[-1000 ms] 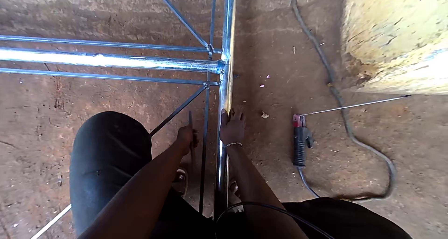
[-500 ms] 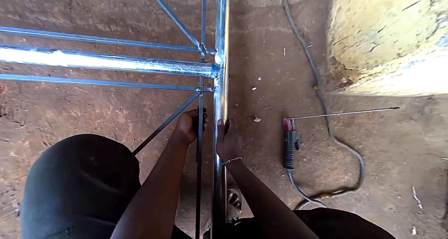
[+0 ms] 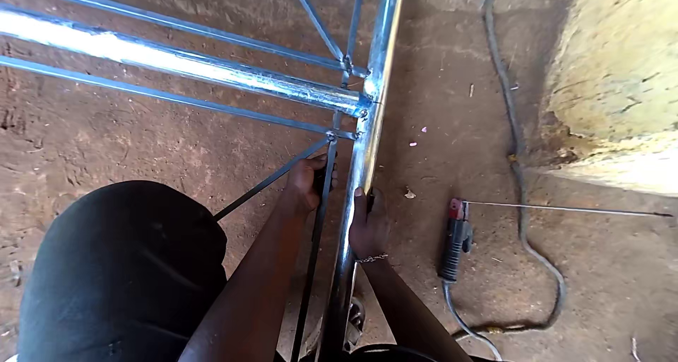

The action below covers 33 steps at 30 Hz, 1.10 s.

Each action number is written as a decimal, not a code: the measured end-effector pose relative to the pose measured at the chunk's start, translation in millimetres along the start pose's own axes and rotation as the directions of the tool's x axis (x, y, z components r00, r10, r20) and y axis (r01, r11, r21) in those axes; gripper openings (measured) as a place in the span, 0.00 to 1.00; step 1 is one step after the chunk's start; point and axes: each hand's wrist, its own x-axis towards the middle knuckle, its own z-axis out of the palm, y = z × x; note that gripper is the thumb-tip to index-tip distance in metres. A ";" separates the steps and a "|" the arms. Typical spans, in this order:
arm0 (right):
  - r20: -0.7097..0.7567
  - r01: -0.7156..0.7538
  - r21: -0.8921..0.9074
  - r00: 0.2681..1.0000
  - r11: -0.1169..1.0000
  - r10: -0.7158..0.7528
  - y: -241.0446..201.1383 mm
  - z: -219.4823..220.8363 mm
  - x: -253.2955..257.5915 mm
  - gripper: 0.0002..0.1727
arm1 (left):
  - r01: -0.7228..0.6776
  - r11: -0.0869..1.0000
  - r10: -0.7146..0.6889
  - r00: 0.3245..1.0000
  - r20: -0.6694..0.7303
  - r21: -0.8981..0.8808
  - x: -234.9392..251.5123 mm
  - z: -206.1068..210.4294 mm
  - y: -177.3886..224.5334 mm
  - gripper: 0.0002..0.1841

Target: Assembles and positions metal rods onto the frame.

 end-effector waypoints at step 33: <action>-0.007 -0.103 -0.135 0.995 0.985 0.103 -72.7 7.0 -5.8 0.26 | 0.072 0.923 -0.030 0.993 -0.117 0.379 -2.1 11.5 -1.3 0.15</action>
